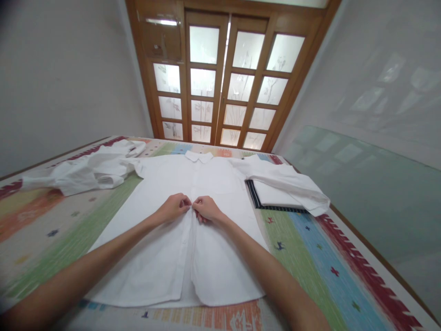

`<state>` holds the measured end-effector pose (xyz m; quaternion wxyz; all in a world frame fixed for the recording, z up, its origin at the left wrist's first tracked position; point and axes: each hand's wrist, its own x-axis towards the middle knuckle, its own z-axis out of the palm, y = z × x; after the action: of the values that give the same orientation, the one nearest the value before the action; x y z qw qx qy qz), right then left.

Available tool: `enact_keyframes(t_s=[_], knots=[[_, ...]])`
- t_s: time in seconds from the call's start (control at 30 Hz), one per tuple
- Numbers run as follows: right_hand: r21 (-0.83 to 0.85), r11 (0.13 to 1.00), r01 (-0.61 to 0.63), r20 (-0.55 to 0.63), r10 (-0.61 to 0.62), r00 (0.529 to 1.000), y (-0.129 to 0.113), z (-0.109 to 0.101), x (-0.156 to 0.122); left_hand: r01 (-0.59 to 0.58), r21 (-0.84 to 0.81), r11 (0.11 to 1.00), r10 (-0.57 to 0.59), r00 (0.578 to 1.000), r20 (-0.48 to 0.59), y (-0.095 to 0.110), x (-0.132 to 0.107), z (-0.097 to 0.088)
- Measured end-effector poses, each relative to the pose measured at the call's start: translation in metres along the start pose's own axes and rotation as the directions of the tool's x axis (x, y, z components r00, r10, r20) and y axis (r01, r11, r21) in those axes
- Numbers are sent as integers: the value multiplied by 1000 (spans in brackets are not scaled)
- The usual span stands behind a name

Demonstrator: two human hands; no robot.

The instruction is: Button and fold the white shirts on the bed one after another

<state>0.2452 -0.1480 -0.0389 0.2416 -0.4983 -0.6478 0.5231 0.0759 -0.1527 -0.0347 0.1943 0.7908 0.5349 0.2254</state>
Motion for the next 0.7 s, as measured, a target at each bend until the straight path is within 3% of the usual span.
enact_keyframes(t_s=[0.37, 0.7], knots=[[101, 995, 26, 12, -27, 1000, 2, -1, 0, 231, -128, 965, -210, 965, 158, 11, 8, -14], [180, 984, -12, 15, 10, 1000, 7, 0, 6, 402, -465, 789, -283, 909, 305, -2, 17, -13]])
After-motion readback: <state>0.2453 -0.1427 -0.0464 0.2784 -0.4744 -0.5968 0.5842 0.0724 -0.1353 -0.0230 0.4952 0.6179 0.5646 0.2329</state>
